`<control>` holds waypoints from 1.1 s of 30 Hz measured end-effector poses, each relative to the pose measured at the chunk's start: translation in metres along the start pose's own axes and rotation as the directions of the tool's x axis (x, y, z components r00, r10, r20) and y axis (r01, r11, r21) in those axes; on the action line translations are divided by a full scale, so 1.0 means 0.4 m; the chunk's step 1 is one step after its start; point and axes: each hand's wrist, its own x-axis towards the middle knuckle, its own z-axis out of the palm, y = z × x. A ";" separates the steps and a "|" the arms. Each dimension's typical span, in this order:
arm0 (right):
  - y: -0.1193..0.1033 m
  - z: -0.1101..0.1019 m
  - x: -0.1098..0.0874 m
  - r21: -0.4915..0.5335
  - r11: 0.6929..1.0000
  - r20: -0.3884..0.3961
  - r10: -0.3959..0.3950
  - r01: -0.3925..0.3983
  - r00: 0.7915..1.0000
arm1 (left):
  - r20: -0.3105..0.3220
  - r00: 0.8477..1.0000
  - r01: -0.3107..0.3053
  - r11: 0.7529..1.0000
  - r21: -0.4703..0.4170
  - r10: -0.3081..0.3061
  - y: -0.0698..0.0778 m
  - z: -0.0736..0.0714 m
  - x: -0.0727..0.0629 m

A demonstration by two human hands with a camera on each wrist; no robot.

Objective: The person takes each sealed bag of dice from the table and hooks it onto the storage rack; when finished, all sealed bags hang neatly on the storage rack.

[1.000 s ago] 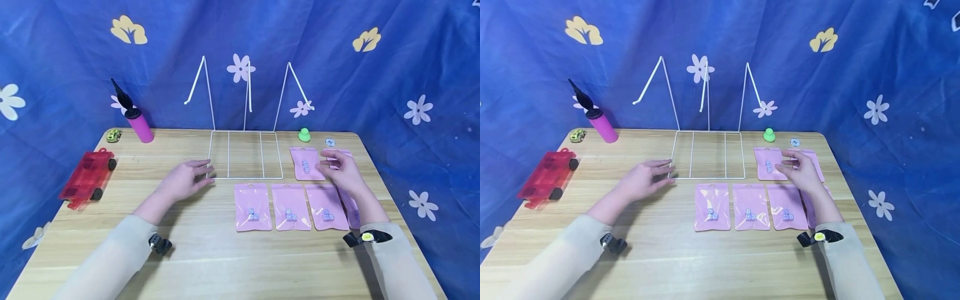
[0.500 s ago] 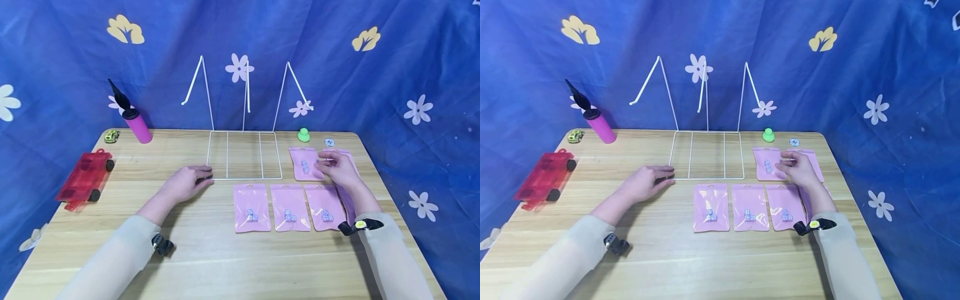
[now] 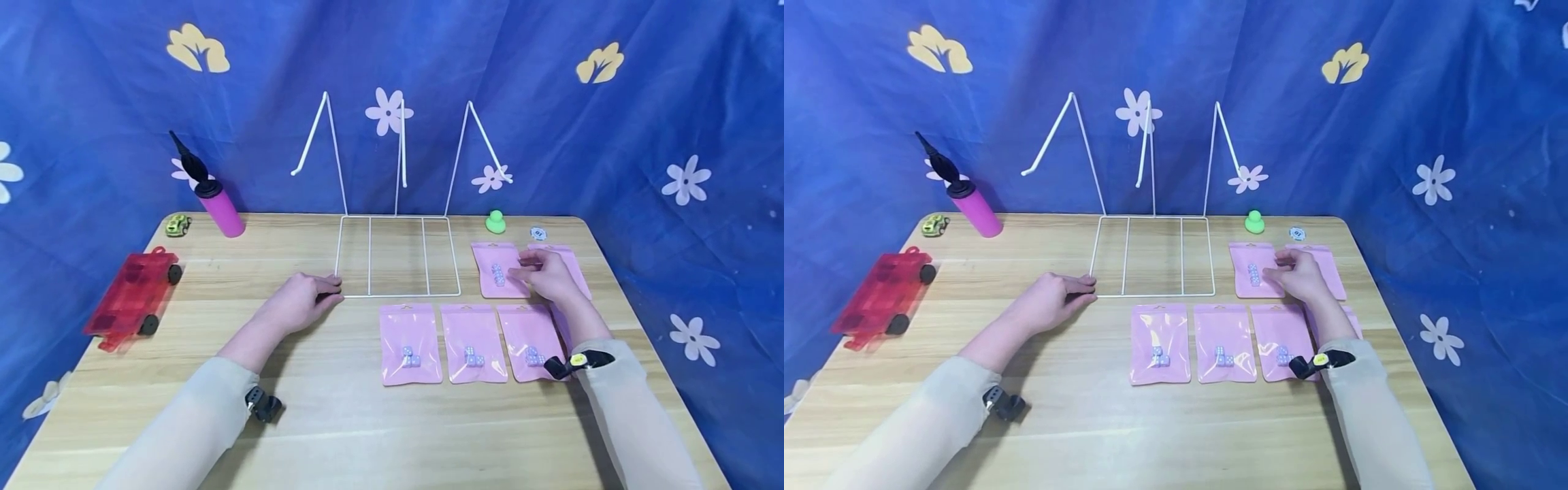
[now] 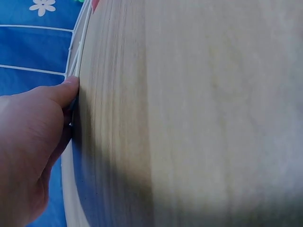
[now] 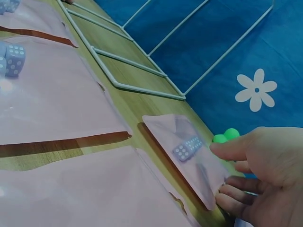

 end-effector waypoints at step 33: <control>-0.015 0.036 0.027 -0.030 0.997 -0.125 0.066 -0.070 0.990 | 0.019 1.000 -0.016 0.999 0.049 0.015 0.011 0.002 -0.001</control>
